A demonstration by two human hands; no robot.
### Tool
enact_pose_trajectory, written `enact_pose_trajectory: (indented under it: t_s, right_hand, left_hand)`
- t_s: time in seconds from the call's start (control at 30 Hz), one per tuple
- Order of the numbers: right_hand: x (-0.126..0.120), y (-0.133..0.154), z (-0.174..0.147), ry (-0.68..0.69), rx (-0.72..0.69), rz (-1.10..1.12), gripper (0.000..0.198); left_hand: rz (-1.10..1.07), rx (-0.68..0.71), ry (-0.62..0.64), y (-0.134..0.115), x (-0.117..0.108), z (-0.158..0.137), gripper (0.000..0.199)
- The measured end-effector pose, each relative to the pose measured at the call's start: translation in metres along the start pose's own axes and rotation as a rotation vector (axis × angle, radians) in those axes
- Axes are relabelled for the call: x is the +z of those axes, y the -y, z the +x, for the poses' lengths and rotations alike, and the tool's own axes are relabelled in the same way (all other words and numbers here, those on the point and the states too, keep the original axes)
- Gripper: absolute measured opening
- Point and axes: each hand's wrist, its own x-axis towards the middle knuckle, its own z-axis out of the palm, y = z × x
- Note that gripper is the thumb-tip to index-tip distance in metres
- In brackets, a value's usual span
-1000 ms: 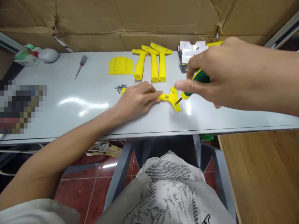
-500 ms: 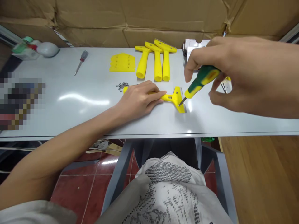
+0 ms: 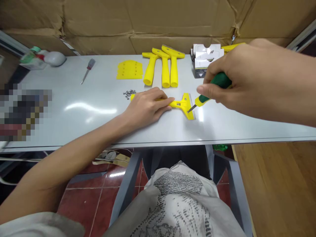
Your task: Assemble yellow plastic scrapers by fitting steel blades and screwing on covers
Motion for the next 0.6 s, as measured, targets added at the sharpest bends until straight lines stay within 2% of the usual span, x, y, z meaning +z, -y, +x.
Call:
enact_pose_trajectory:
  t_s: [0.03, 0.07, 0.13, 0.17, 0.23, 0.33, 0.4, 0.47, 0.53, 0.57, 0.6]
  right_hand:
    - [-0.001, 0.007, 0.000, -0.002, -0.008, -0.045, 0.033]
    - [-0.003, 0.013, 0.001, 0.005, -0.013, -0.075, 0.038]
    - [-0.005, 0.023, 0.002, 0.043, -0.024, -0.079, 0.076]
    - [-0.006, 0.027, 0.004, 0.058, -0.027, -0.077, 0.087]
    - [-0.009, 0.031, 0.007, 0.098, -0.013, -0.082, 0.090]
    - [-0.018, 0.035, 0.011, 0.254, 0.116, -0.047, 0.083]
    - [-0.022, 0.037, 0.013, 0.324, 0.205, 0.001, 0.061]
    - [-0.023, 0.035, 0.016, 0.287, 0.188, 0.015, 0.034]
    - [-0.020, 0.026, 0.018, 0.213, 0.108, 0.036, 0.019]
    - [-0.017, 0.019, 0.019, 0.181, 0.060, 0.068, 0.015]
    - [-0.014, 0.012, 0.019, 0.144, 0.011, 0.120, 0.020]
  left_hand:
    - [0.001, 0.004, -0.005, 0.000, 0.000, 0.000, 0.031]
    - [-0.002, 0.005, -0.010, 0.001, 0.001, 0.000, 0.031]
    - [-0.014, 0.002, -0.014, 0.002, 0.001, 0.000, 0.032]
    - [-0.019, 0.000, -0.015, 0.002, 0.002, 0.000, 0.032]
    - [-0.020, -0.004, -0.019, 0.003, 0.002, 0.000, 0.032]
    - [-0.021, -0.011, -0.008, 0.004, 0.002, 0.001, 0.032]
    - [-0.034, -0.022, 0.007, 0.005, 0.003, 0.001, 0.032]
    - [-0.048, -0.040, 0.011, 0.004, 0.002, 0.001, 0.032]
    - [-0.042, -0.048, 0.013, 0.004, 0.002, 0.001, 0.030]
    - [-0.032, -0.045, 0.017, 0.003, 0.001, 0.001, 0.030]
    - [-0.022, -0.037, 0.022, 0.003, 0.000, 0.002, 0.029]
